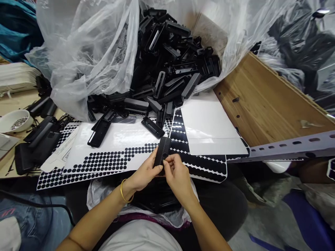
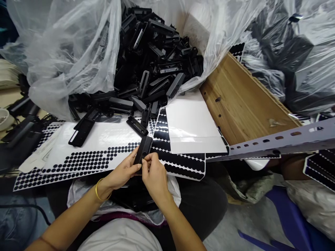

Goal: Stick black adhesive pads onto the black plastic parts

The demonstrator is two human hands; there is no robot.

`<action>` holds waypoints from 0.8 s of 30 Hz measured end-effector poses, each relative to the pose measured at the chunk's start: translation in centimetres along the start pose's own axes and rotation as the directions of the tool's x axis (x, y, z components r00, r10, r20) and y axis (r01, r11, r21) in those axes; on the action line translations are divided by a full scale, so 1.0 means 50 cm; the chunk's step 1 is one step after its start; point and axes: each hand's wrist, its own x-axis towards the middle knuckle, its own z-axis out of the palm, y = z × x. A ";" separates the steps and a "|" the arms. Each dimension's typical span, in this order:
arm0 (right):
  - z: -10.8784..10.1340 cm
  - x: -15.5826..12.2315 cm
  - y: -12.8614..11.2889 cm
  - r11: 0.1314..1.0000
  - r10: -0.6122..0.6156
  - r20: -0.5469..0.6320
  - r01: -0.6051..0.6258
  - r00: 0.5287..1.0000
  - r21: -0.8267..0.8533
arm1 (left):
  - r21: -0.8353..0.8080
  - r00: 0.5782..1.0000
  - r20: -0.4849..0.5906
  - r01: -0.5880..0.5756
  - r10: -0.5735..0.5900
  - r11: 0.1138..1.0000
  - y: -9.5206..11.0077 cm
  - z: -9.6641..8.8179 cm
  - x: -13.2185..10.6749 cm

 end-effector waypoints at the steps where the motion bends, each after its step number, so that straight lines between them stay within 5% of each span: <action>1: -0.006 0.001 0.003 1.000 0.006 -0.071 -0.006 0.997 -0.006 | 0.014 1.000 0.020 0.009 -0.009 1.000 0.004 -0.007 -0.007; 5: -0.054 0.016 0.019 0.999 0.007 -0.289 -0.017 0.957 -0.031 | 0.336 0.975 0.215 -0.015 -0.061 0.942 0.043 -0.054 -0.043; 8: -0.075 0.027 0.027 0.990 -0.077 -0.238 0.046 0.968 -0.136 | 0.634 0.973 0.229 -0.125 -0.031 0.763 0.077 -0.086 -0.033; 10: -0.063 0.033 0.027 0.966 -0.170 -0.135 0.138 0.976 -0.221 | 0.777 0.978 0.109 -0.194 0.176 0.599 0.090 -0.097 0.005; 13: -0.019 0.047 0.024 0.887 -0.281 0.010 0.264 0.960 -0.378 | 0.926 0.848 -0.001 -0.199 0.530 0.320 0.094 -0.103 0.093; 15: 0.015 0.061 0.024 0.818 -0.292 0.041 0.272 0.956 -0.507 | 0.960 0.797 -0.007 -0.163 0.604 0.226 0.095 -0.107 0.148; 18: 0.051 0.083 0.030 0.746 -0.253 0.032 0.216 0.967 -0.631 | 0.965 0.772 -0.012 -0.157 0.636 0.209 0.102 -0.115 0.189; 21: 0.061 0.101 0.038 0.741 -0.234 0.020 0.192 0.972 -0.644 | 0.965 0.751 -0.010 -0.165 0.660 0.202 0.110 -0.117 0.173; 24: 0.052 0.106 0.038 0.783 -0.240 0.026 0.210 0.970 -0.586 | 0.906 0.750 -0.095 -0.206 0.654 0.369 0.103 -0.103 0.123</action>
